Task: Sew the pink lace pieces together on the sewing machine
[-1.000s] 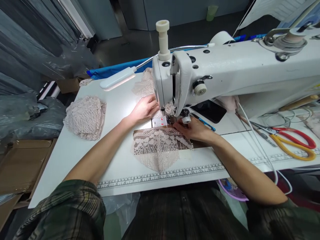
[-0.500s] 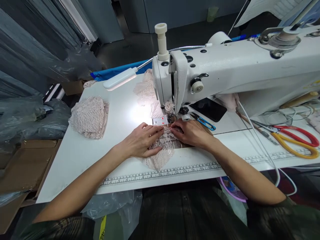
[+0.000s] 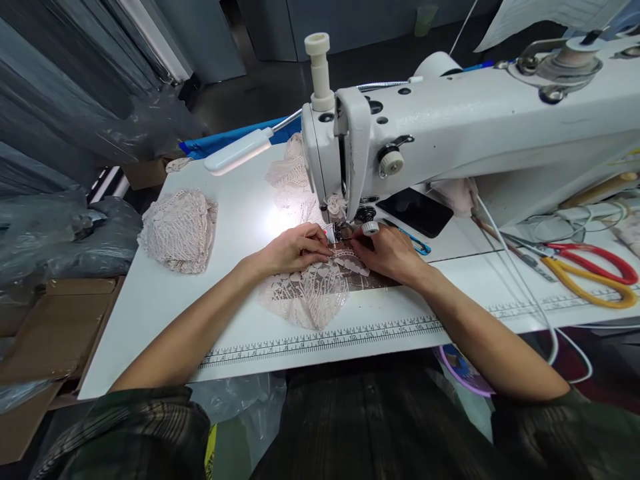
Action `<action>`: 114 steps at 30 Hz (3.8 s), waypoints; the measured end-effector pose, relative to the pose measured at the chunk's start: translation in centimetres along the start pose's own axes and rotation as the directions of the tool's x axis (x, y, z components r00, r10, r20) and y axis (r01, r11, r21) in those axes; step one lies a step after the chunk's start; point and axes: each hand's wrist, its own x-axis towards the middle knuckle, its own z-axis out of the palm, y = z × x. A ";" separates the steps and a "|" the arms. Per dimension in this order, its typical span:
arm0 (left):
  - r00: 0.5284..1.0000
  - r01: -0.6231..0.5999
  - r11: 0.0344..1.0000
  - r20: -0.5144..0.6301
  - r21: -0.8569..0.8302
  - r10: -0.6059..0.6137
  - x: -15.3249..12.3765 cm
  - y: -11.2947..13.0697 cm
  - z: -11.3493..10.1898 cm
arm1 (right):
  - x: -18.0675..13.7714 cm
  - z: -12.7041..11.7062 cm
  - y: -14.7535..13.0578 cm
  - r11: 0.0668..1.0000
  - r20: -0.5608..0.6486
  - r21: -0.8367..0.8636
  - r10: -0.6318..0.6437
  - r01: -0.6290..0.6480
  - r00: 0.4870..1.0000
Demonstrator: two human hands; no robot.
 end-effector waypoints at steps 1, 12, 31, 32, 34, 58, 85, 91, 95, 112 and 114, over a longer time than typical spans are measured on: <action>1.000 0.002 1.000 -0.025 -0.008 -0.003 0.0 -0.1 0.1 | 0.0 0.0 0.0 1.000 -0.009 -0.007 -0.001 0.001 1.000; 0.996 0.012 0.931 0.080 0.364 -0.044 -0.7 2.3 -1.7 | -1.2 -0.3 -2.2 0.945 0.045 0.256 -0.222 0.204 0.974; 0.857 0.515 0.831 0.150 -0.212 -0.493 0.1 2.3 -3.4 | -1.2 1.7 -5.0 0.195 0.527 0.840 -0.071 -0.506 0.847; 0.861 0.505 0.853 0.147 -0.131 -0.487 0.8 1.8 -3.2 | -1.3 1.7 -5.4 0.154 0.560 0.822 -0.046 -0.548 0.827; 0.887 0.447 0.893 0.102 0.050 -0.450 1.8 1.1 -2.5 | -1.8 1.3 -5.6 0.165 0.639 0.761 -0.029 -0.627 0.769; 0.912 -0.273 0.819 -0.136 0.505 0.388 -3.0 3.0 2.6 | -0.4 0.3 0.7 0.952 0.055 0.049 -0.305 0.303 0.951; 0.911 -0.215 0.815 -0.190 0.538 0.366 -3.1 3.6 3.1 | -2.0 1.7 1.8 0.881 -0.096 0.068 -0.461 0.468 0.882; 0.919 -0.196 0.824 -0.193 0.532 0.343 -3.1 3.5 3.2 | -1.9 1.7 1.5 0.876 -0.083 0.060 -0.474 0.479 0.877; 0.922 -0.206 0.828 -0.179 0.521 0.342 -3.1 3.4 3.2 | -2.0 1.5 1.5 0.888 -0.049 0.071 -0.452 0.454 0.891; 0.926 -0.213 0.847 -0.176 0.488 0.334 -2.9 3.8 2.2 | -2.7 0.8 0.7 0.872 0.037 0.134 -0.479 0.471 0.877; 0.931 -0.195 0.876 -0.199 0.441 0.308 -2.9 3.6 1.8 | -2.7 0.9 0.7 0.872 0.033 0.132 -0.479 0.471 0.877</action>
